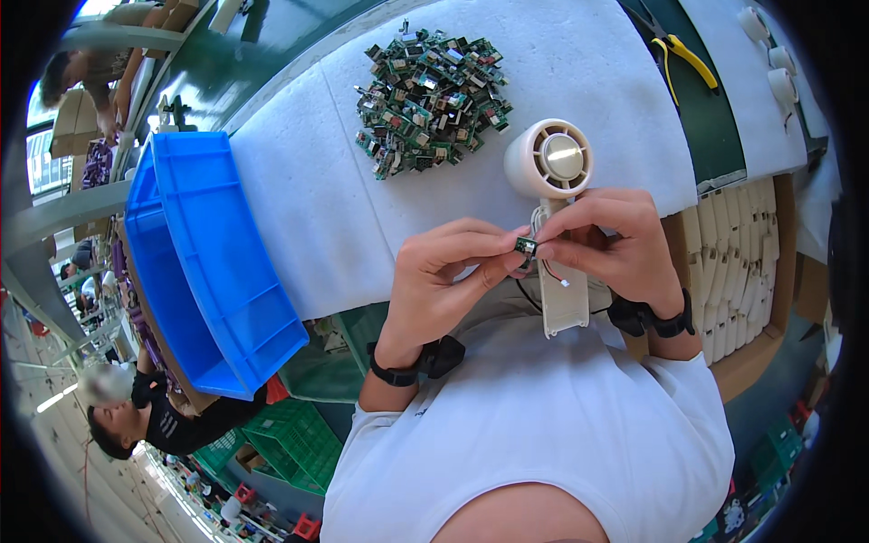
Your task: Assembling small printed circuit boards into plastic housings on a production line.
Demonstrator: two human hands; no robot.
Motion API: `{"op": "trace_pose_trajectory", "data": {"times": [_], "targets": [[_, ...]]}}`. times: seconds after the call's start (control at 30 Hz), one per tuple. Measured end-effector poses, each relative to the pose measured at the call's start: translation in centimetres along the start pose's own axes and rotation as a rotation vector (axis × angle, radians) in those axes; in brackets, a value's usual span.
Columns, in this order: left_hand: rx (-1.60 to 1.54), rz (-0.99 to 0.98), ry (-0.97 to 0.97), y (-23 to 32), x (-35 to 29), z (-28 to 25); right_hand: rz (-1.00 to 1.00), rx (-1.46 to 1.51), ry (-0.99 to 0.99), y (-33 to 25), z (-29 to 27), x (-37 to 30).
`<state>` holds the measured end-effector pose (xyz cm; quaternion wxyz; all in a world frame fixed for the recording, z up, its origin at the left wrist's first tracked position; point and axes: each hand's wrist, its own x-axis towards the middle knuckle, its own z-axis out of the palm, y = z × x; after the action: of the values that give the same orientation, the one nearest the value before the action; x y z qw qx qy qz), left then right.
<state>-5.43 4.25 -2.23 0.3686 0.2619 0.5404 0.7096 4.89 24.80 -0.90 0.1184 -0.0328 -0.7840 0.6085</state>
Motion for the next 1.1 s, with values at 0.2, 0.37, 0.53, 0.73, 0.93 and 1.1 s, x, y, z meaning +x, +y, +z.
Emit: {"op": "trace_pose_trajectory", "data": {"times": [0.2,0.37,0.53,0.73,0.93,1.1], "targets": [[0.248,0.079,-0.005,0.0,0.2,-0.1,0.031,0.007,-0.048,0.1,-0.5,0.2],[0.441,0.125,-0.009,0.6,0.2,-0.2,-0.036,-0.018,-0.079,-0.1,-0.3,0.8],[0.451,0.181,0.110,0.2,-0.3,0.3,0.017,-0.130,-0.005,0.4,0.4,0.1],[0.272,0.209,0.156,0.1,-0.4,0.5,-0.151,-0.255,-0.011,-2.2,0.2,-0.5],[0.270,0.218,0.135,0.3,-0.4,0.5,-0.371,-0.386,-0.130,-2.4,1.1,0.3],[0.146,0.195,0.151,-0.1,-0.5,0.9,-0.319,-0.387,-0.118,-2.7,1.8,-0.3]]}}
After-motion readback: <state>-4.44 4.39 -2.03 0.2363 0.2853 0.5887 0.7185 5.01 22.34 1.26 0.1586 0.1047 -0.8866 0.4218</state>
